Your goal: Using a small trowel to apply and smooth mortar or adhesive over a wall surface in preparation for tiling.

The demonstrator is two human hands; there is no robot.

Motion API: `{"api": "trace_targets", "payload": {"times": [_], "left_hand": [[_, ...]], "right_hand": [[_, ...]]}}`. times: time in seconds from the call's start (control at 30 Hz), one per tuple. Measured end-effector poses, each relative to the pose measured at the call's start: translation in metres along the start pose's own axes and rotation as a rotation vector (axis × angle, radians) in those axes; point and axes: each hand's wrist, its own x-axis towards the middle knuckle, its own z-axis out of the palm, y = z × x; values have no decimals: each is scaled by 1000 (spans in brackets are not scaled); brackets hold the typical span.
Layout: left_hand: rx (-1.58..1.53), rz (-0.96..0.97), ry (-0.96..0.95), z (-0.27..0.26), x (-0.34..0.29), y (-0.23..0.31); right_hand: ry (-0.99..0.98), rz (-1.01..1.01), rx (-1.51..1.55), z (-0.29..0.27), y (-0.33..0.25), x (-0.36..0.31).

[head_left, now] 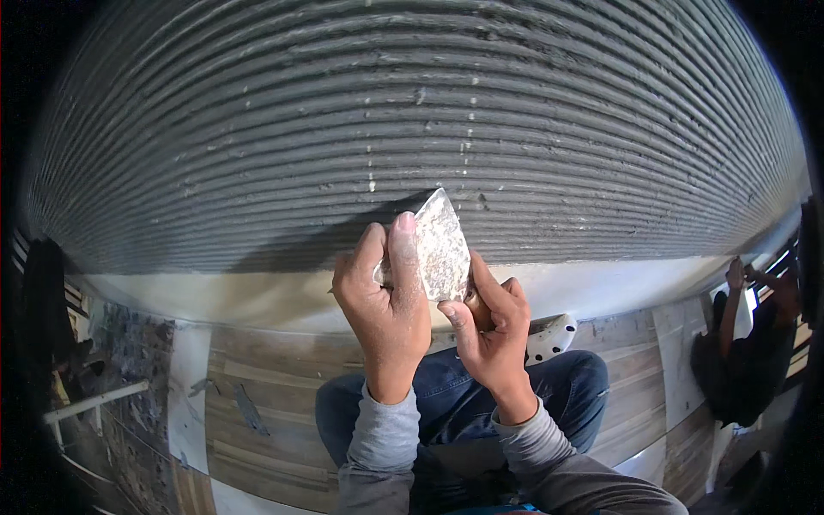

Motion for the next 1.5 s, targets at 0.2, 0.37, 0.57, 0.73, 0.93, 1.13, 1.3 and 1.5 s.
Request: {"api": "trace_targets", "payload": {"times": [0.2, 0.37, 0.57, 0.73, 0.93, 1.13, 1.3, 1.5], "left_hand": [[-63, -59, -20, 10, -2, 7], [25, 22, -62, 15, -7, -2], [19, 8, -20, 2, 3, 7], [31, 28, -79, 19, -8, 6], [134, 174, -145, 31, -13, 11], [35, -6, -32, 8, -3, 13], [54, 9, -33, 17, -5, 13], [161, 96, -188, 26, -12, 11]], "right_hand": [[-11, -7, -20, -11, 8, 1], [-21, 63, 24, -15, 11, -2], [-88, 38, 67, -8, 2, 4], [-18, 33, 11, -25, 12, 0], [30, 147, 17, -36, 19, -13], [-94, 59, 41, -23, 2, 5], [-36, 11, 42, -27, 8, 5], [12, 116, -13, -40, 10, -4]]}}
